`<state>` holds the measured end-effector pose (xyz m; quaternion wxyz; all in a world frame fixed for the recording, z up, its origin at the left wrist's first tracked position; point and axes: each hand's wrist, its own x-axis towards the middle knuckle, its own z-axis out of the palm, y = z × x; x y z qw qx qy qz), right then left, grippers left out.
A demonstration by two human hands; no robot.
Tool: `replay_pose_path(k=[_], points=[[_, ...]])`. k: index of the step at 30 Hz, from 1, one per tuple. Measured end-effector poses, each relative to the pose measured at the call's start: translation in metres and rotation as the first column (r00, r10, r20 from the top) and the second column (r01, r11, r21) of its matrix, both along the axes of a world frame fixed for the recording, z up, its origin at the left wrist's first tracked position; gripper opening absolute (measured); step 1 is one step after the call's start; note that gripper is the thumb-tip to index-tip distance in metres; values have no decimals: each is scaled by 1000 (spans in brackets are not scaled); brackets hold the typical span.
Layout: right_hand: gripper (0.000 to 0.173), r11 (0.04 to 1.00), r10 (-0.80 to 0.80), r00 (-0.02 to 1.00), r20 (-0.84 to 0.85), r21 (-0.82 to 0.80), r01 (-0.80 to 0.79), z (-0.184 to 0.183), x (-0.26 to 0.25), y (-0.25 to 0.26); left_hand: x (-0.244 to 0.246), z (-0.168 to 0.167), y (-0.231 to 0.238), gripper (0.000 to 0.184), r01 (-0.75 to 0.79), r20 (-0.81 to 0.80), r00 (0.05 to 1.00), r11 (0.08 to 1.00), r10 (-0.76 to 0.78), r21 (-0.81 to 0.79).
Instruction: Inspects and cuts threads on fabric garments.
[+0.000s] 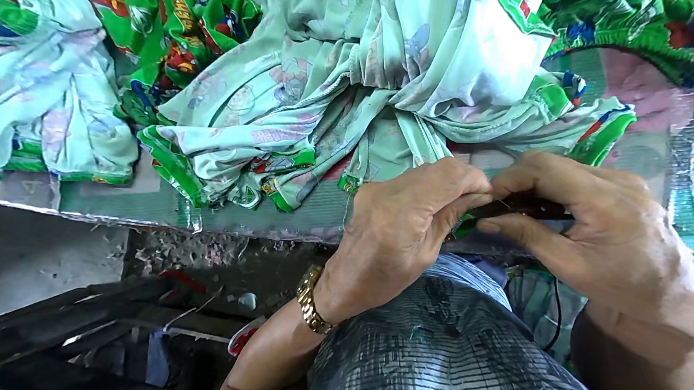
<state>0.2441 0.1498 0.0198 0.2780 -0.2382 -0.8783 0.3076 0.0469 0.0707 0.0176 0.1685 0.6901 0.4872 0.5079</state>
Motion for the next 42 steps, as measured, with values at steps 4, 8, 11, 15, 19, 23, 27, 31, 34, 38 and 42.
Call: replay_pose_path(k=[4,8,11,15,19,23,27,31,34,38,42], points=[[16,1000,26,1000,-17,-15,-27,-1,-2,1,-1,-1,1,9,11,-12,1000,1000,-11,1],[18,986,14,993,-119,-165,-34,-5,-5,-2,0,-6,2,8,-18,117,993,999,23,-45],[37,968,12,991,-132,-249,-45,-8,-11,-2,1,-6,3,4,-14,351,935,994,52,-109],[9,969,66,981,-185,-223,-107,-14,-20,-3,-2,-4,4,7,32,567,819,980,86,-195],[20,532,-53,823,-565,-714,-455,-18,-22,-8,-4,-7,4,15,86,624,778,972,72,-219],[19,246,-201,760,-619,-782,-572,-23,-24,-6,-6,-12,3,39,203,540,840,955,-57,-215],[17,240,-207,747,-632,-773,-587,-24,-24,-5,-2,-9,-1,38,211,359,927,943,-110,-256],[16,261,-214,753,-623,-779,-570,-25,-26,-6,2,-14,2,14,222,582,813,943,-38,-248],[17,280,-240,759,-605,-792,-543,-26,-26,-7,2,-12,5,25,241,764,643,931,58,-274],[17,263,-258,744,-617,-786,-560,-26,-26,-6,2,-8,2,32,330,876,481,917,44,-227],[18,258,-249,727,-640,-767,-587,-26,-25,-6,-2,-4,-2,35,354,873,488,914,2,-200]])
